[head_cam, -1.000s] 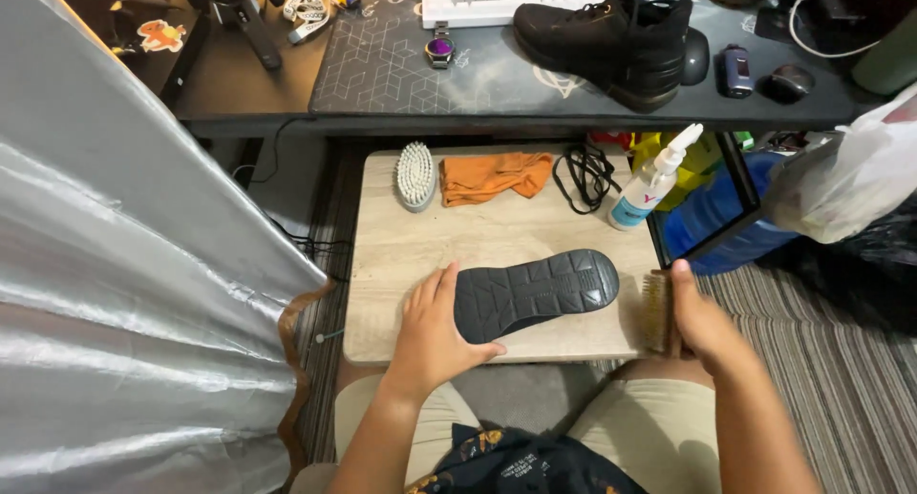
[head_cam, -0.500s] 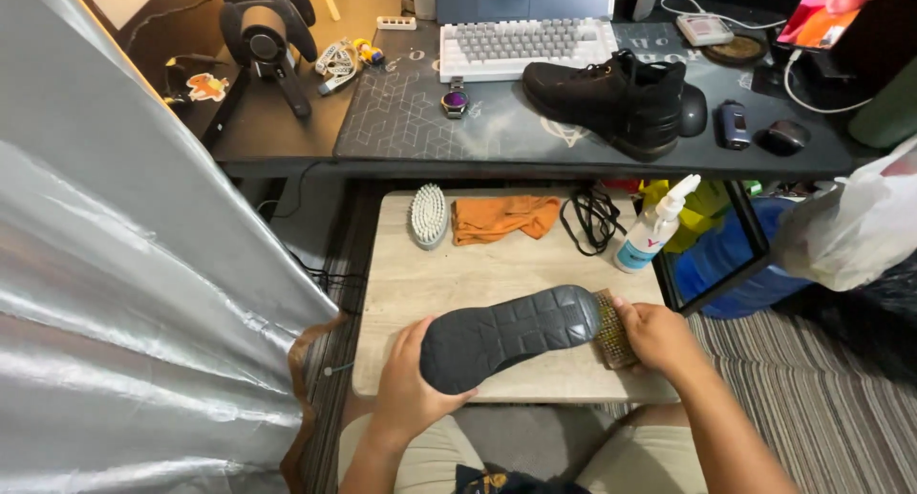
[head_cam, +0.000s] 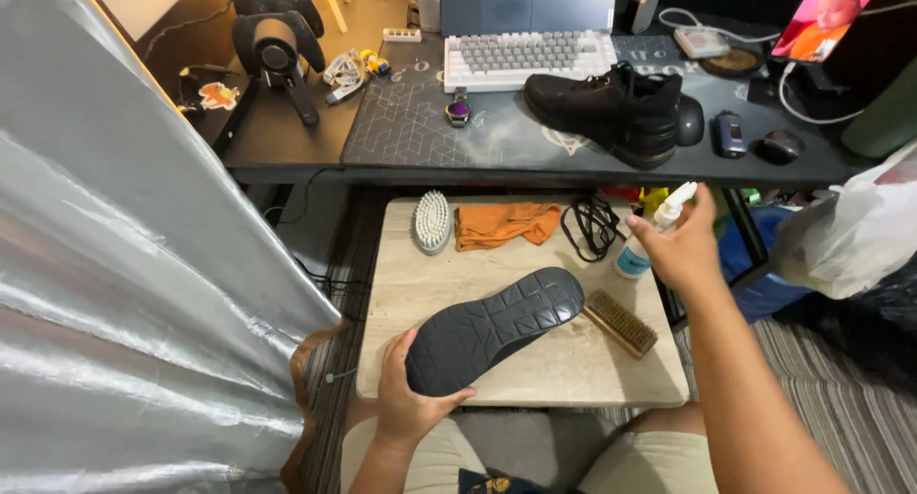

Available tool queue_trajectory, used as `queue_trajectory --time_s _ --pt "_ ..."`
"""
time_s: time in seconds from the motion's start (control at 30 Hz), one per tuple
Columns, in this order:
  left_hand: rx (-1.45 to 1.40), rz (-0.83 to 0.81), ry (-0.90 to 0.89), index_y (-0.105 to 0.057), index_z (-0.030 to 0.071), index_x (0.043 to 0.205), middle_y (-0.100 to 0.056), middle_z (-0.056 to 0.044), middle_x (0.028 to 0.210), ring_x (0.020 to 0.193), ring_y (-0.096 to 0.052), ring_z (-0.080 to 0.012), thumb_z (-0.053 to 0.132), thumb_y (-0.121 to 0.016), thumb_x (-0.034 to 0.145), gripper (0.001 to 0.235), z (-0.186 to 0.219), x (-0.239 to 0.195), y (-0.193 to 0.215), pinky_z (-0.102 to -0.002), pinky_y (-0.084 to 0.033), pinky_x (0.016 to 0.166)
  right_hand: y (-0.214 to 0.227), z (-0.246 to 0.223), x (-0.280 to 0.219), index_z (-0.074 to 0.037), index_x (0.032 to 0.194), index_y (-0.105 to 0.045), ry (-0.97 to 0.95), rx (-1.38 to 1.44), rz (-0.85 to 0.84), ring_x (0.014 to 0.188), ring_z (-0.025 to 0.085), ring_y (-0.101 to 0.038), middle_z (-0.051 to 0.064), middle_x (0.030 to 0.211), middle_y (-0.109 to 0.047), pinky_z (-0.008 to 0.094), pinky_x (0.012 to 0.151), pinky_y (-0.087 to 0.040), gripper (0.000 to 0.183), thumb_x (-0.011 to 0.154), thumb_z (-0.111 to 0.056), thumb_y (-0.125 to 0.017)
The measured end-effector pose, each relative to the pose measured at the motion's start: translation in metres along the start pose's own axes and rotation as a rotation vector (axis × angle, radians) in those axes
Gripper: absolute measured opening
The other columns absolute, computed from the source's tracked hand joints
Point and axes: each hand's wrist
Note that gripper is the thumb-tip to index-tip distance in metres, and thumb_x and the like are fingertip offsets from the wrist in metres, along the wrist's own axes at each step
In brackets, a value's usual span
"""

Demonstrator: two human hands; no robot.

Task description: The person scrubs the sole of a black shoe with a brush, sprays it with a cleaning solution, scrubs again, and wipes the sole with an orange cloth. The shoe is held in the left hand while the right hand performs the cleaning actions.

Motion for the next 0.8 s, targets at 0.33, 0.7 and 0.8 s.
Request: queue_trajectory --time_s 0.33,0.7,0.8 --pt "-0.031 0.008 0.195 -0.043 0.005 0.147 -0.053 -0.018 0.147 0.14 -0.051 -0.034 0.05 -0.103 0.045 0.127 -0.009 -0.012 -0.004 -0.049 -0.041 0.118 -0.003 0.05 0.026 -0.01 0.156 -0.036 0.331 0.058 0.152 0.11 0.025 -0.06 0.009 0.121 -0.067 0.042 0.094 -0.043 0.062 0.102 -0.022 -0.063" --pt "-0.065 -0.208 0.156 -0.039 0.004 0.151 -0.053 -0.019 0.144 0.137 -0.05 -0.0362 0.029 -0.099 0.061 0.111 0.003 0.005 0.001 -0.049 -0.043 0.114 -0.01 0.057 -0.08 -0.003 0.134 -0.061 0.223 0.367 -0.651 0.059 0.027 -0.072 0.017 0.077 -0.074 0.042 0.061 -0.06 0.054 0.087 -0.03 -0.066" --pt "-0.063 -0.289 0.26 -0.043 0.007 0.15 -0.051 -0.015 0.148 0.139 -0.048 -0.0341 0.031 -0.098 0.064 0.105 0.018 0.018 0.008 -0.049 -0.041 0.114 -0.036 0.066 -0.112 -0.005 0.129 -0.062 0.093 0.308 -0.979 0.059 0.03 -0.076 0.017 0.083 -0.078 0.043 0.058 -0.065 0.042 0.091 -0.024 -0.064"
Point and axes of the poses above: each hand's wrist, its own x-axis towards the middle knuckle, its own y-axis out of the back of the hand, z = x × y
